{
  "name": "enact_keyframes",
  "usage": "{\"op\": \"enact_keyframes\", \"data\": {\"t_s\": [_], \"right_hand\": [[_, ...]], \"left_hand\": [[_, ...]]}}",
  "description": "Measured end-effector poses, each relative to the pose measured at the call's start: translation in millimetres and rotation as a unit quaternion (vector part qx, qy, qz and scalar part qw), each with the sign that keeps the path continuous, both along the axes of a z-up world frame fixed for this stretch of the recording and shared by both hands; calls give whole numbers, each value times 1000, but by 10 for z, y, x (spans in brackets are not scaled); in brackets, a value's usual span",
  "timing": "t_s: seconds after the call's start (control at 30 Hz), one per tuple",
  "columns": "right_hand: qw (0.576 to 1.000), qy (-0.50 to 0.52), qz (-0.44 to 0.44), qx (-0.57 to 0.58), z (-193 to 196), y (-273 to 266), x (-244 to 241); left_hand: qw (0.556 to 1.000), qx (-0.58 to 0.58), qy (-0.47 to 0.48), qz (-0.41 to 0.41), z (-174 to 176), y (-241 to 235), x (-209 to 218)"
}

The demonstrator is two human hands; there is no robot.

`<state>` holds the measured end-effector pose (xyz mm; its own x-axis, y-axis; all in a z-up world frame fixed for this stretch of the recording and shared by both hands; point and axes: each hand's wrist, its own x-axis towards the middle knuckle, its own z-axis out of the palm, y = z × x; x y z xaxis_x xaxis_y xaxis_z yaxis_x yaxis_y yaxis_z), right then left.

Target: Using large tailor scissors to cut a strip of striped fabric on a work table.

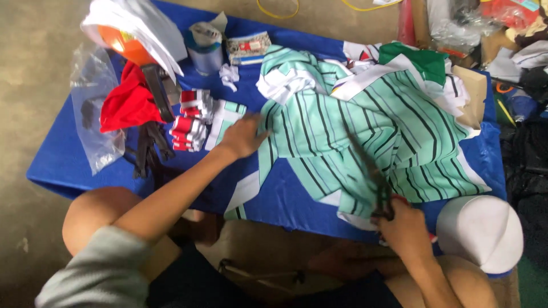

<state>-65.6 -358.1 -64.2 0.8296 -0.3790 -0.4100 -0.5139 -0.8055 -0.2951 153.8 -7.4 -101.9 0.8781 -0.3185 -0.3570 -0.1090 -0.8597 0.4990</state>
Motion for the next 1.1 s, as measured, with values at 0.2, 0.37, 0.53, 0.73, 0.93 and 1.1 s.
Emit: {"op": "enact_keyframes", "data": {"t_s": [0.2,0.37,0.53,0.73,0.93,1.1], "right_hand": [[979,-195,50,-38,-244,-86,-16],[977,-201,42,50,47,378,343],[933,-341,102,42,-199,554,1075],[903,-406,134,40,-873,295,1495],[911,-397,110,8,-774,121,1500],[925,-319,55,197,53,501,846]], "left_hand": [[980,-1,-195,32,-649,-413,827],[978,85,-192,3,-893,-493,1340],[960,-128,-156,196,-964,-287,1472],[930,-94,-217,281,-353,14,1166],[961,79,-219,-150,-139,-259,-180],[935,104,-192,-280,-188,118,-837]]}}
